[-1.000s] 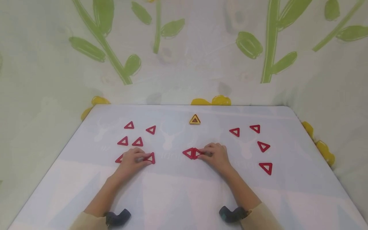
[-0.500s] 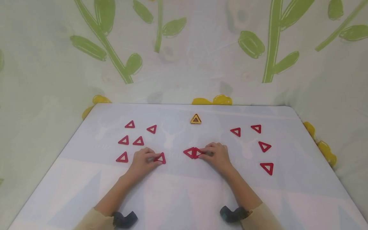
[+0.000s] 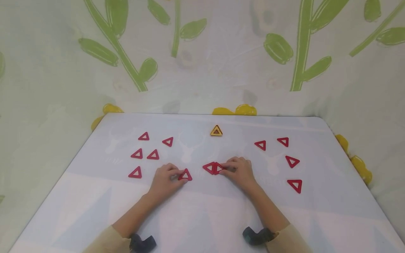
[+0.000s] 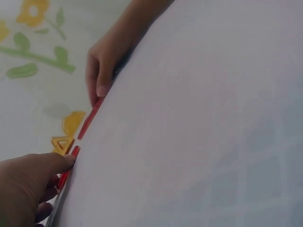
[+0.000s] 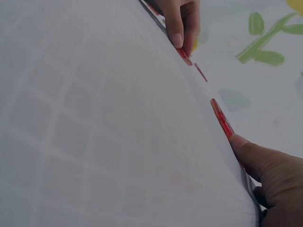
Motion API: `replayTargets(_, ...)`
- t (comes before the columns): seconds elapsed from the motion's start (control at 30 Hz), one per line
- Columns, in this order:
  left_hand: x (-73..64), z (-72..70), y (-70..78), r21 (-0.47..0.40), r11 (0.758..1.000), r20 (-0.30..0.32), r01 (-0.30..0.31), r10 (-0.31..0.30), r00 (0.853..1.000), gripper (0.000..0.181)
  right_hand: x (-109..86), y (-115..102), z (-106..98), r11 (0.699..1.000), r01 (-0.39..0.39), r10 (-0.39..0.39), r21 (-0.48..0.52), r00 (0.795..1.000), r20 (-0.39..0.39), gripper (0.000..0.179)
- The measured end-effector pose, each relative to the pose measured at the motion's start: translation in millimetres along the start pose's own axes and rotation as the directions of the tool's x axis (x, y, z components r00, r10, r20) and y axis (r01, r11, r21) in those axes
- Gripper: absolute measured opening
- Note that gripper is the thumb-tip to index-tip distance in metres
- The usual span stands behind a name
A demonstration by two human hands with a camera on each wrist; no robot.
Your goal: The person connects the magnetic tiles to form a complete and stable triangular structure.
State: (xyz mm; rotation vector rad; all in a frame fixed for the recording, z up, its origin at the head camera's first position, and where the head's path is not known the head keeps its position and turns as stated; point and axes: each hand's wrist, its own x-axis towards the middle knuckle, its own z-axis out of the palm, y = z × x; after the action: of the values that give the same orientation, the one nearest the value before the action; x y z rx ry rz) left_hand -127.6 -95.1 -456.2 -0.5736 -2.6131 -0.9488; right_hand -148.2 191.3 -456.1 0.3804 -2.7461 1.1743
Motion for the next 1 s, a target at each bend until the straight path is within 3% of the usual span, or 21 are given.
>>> replayTargets(0.17, 1.5, 4.4, 9.3, 0.013, 1.0, 0.021, 0.012, -0.012, 1.0, 0.028, -0.2, 0, 0, 1.0, -0.007, 0.007, 0.0, 1.0, 0.002, 0.024)
replayTargets(0.43, 2.7, 13.1, 20.9, 0.021, 1.0, 0.002, -0.004, 0.004, 1.0, 0.029, 0.2, -1, 0, 1.0, -0.004, 0.004, -0.012, 1.0, 0.004, 0.025)
replayTargets(0.77, 6.3, 20.8, 33.2, 0.023, 0.993, 0.058, 0.114, -0.115, 0.992, 0.031, 0.1, 0, 1, 1.0, -0.001, 0.001, -0.02, 1.0, 0.005, 0.024)
replayTargets(0.9, 7.5, 25.5, 35.2, 0.05, 0.991, 0.052, 0.127, -0.13, 0.99, 0.03, -0.2, 0, 1, 1.0, -0.002, 0.002, -0.023, 1.0, 0.006, 0.025)
replayTargets(1.0, 8.4, 28.4, 37.0, 0.084, 0.991, 0.028, 0.105, -0.107, 0.994, 0.029, 0.1, 0, 1, 1.0, -0.005, 0.005, -0.02, 1.0, 0.007, 0.025)
